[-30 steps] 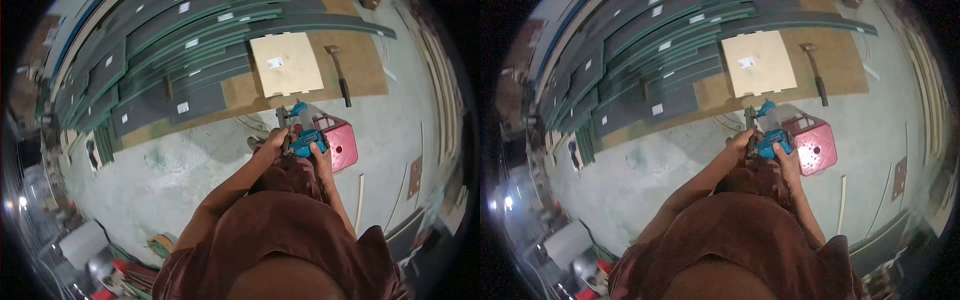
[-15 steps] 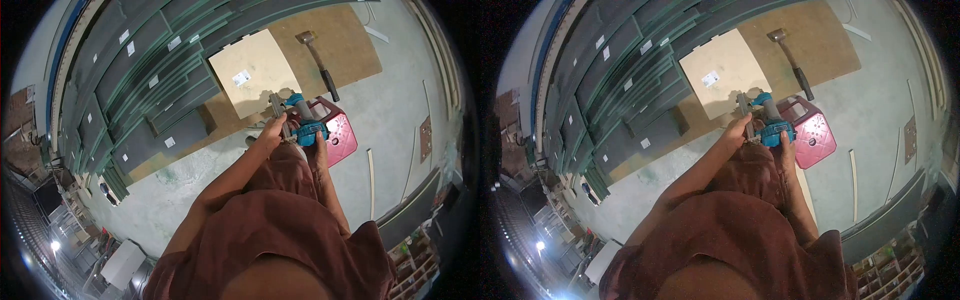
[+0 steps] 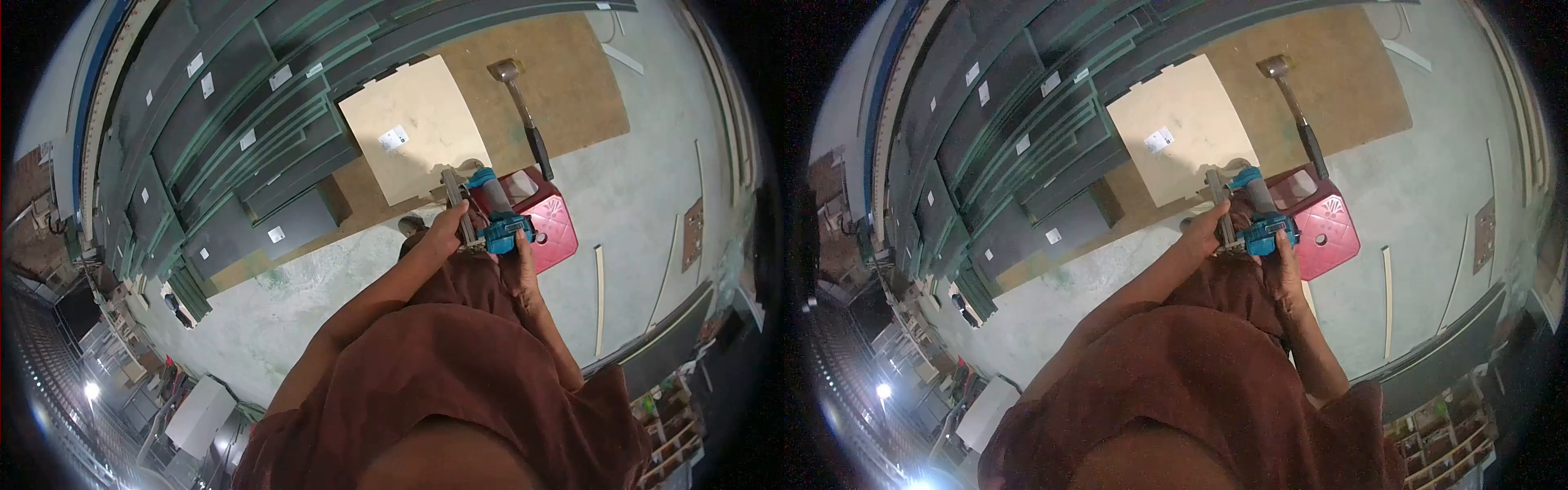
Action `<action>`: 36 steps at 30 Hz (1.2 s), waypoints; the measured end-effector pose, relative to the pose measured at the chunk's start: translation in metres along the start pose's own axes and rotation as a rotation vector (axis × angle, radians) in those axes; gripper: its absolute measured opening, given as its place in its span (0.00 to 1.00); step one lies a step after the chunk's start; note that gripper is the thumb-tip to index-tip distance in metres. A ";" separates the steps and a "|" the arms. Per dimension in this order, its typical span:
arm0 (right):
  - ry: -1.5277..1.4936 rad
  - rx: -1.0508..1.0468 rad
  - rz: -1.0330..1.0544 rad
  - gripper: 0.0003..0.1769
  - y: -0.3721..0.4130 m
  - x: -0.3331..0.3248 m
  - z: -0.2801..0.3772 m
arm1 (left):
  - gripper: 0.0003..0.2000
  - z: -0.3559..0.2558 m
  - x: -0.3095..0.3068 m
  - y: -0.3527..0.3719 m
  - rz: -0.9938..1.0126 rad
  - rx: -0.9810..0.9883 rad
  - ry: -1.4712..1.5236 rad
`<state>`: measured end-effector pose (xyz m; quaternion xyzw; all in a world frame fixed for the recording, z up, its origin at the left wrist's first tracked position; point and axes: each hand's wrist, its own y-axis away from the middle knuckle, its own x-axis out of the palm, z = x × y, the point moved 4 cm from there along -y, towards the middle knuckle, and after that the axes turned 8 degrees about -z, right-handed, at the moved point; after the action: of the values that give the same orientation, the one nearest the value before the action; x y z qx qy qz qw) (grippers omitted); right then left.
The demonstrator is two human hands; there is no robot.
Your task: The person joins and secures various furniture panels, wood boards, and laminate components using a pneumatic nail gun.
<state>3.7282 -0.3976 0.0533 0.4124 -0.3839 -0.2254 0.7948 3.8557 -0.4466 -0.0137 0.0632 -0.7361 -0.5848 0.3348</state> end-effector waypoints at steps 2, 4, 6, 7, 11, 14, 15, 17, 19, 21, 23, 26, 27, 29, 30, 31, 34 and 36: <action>0.009 0.060 0.052 0.28 -0.002 -0.006 -0.001 | 0.10 0.002 -0.015 -0.013 0.095 -0.053 0.017; 0.022 0.123 0.103 0.28 0.003 0.014 0.006 | 0.14 0.000 -0.012 -0.012 0.190 -0.104 0.035; 0.058 0.045 0.050 0.28 0.009 0.034 0.018 | 0.14 -0.004 -0.010 -0.013 0.034 -0.014 0.053; 0.068 0.049 0.061 0.28 0.004 0.035 0.020 | 0.14 -0.016 0.003 -0.001 0.035 -0.003 0.063; 0.129 0.042 0.135 0.28 -0.024 0.055 0.032 | 0.12 -0.052 0.016 0.006 -0.162 0.025 0.019; 0.127 0.015 0.225 0.27 -0.041 0.097 0.047 | 0.12 -0.092 0.021 -0.013 -0.181 0.105 0.024; 0.113 -0.014 0.255 0.27 -0.047 0.109 0.051 | 0.12 -0.106 0.026 -0.017 -0.147 0.143 0.033; 0.126 -0.076 0.239 0.26 -0.067 0.123 0.053 | 0.13 -0.134 0.044 -0.012 -0.180 0.191 0.030; 0.141 -0.132 0.221 0.26 -0.086 0.131 0.055 | 0.13 -0.156 0.055 -0.012 -0.219 0.234 0.027; 0.103 -0.122 0.189 0.25 -0.102 0.135 0.053 | 0.14 -0.167 0.054 -0.016 -0.291 0.155 -0.001; 0.090 -0.165 0.206 0.25 -0.110 0.143 0.055 | 0.15 -0.175 0.058 -0.016 -0.302 0.220 0.020; 0.091 -0.065 0.156 0.26 -0.116 0.140 0.048 | 0.14 -0.177 0.051 -0.024 -0.324 0.187 0.042; 0.094 -0.044 0.149 0.26 -0.117 0.139 0.046 | 0.14 -0.178 0.051 -0.025 -0.317 0.179 0.060; 0.097 -0.031 0.072 0.26 -0.119 0.134 0.043 | 0.14 -0.172 0.045 -0.030 -0.336 0.156 0.082; 0.047 -0.030 0.043 0.27 -0.128 0.123 0.038 | 0.13 -0.171 0.042 -0.035 -0.284 0.179 0.117; 0.084 -0.032 0.053 0.27 -0.124 0.127 0.039 | 0.13 -0.170 0.041 -0.036 -0.234 0.202 0.150; 0.102 -0.022 0.042 0.27 -0.122 0.132 0.035 | 0.13 -0.169 0.040 -0.035 -0.271 0.199 0.139; 0.199 -0.100 0.022 0.29 -0.111 0.143 0.043 | 0.13 -0.169 0.040 -0.032 -0.301 0.161 0.134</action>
<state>3.7759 -0.5771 0.0374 0.3883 -0.2956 -0.1937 0.8511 3.9115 -0.6145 -0.0108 0.2378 -0.7388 -0.5622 0.2857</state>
